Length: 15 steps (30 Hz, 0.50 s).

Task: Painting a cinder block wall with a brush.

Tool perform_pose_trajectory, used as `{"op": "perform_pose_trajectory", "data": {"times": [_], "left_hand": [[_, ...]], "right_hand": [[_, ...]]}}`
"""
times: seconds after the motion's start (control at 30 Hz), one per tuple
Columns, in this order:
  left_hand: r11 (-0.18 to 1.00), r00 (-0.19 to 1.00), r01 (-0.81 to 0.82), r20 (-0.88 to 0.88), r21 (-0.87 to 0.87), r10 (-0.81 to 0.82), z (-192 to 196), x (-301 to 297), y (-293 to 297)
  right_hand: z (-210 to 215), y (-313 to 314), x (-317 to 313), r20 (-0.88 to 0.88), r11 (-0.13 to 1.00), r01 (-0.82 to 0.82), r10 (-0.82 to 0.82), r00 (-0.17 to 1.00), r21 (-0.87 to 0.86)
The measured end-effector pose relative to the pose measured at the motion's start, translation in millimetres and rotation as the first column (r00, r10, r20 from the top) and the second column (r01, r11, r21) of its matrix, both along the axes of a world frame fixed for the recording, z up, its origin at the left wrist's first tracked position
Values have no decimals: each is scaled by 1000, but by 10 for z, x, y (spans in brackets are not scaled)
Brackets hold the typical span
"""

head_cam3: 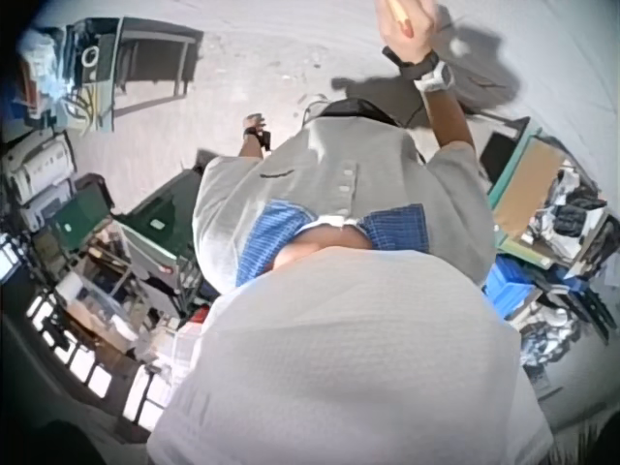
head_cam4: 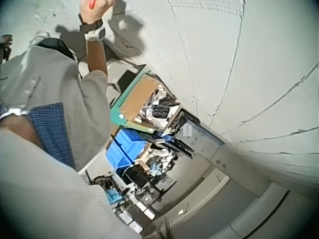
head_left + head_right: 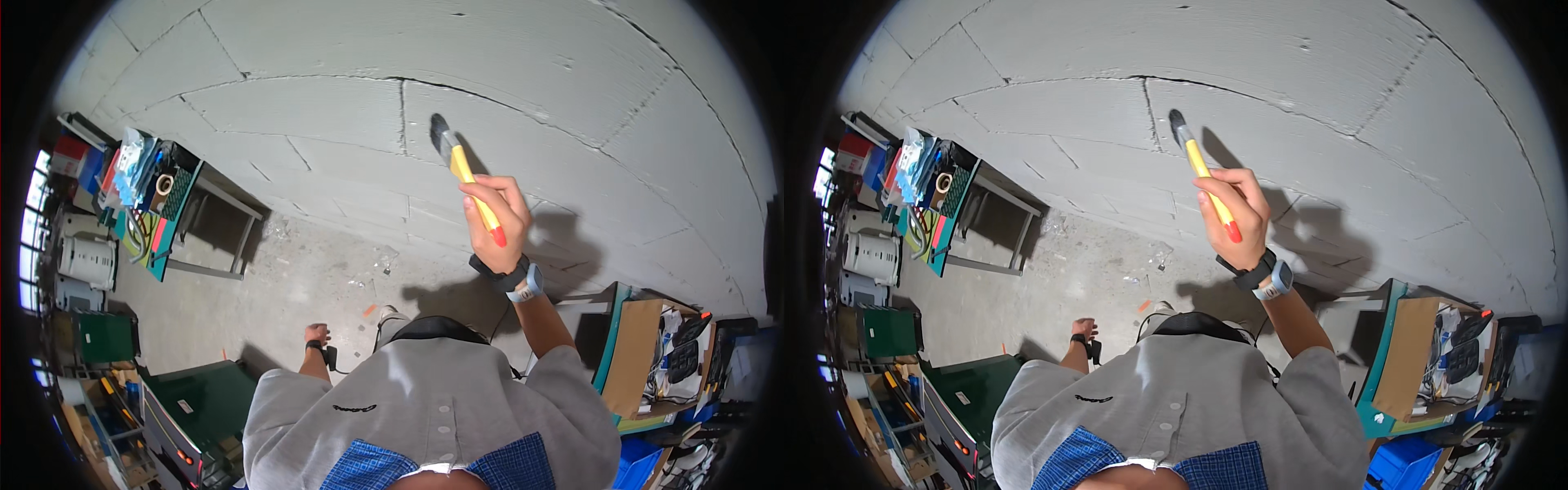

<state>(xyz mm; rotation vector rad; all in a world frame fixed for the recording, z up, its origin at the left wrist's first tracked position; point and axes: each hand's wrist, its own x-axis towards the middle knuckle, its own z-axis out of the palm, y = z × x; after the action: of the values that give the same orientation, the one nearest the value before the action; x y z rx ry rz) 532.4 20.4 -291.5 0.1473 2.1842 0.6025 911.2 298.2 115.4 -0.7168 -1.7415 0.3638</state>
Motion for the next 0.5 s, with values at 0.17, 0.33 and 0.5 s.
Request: {"op": "perform_pose_trajectory", "data": {"times": [0.17, 0.33, 0.5], "left_hand": [[996, 995, -86, 53, -33, 88, -75, -443, -88], [997, 996, -20, 89, 70, 14, -112, -753, 323], [975, 978, 177, 83, 136, -189, -98, -850, 807]], "right_hand": [[-110, 214, -579, 8, 999, 41, -41, 999, -18], [-239, 299, -692, 43, 960, 255, -261, 964, 117], [-358, 92, -235, 16, 868, 472, -480, 877, 153]]}}
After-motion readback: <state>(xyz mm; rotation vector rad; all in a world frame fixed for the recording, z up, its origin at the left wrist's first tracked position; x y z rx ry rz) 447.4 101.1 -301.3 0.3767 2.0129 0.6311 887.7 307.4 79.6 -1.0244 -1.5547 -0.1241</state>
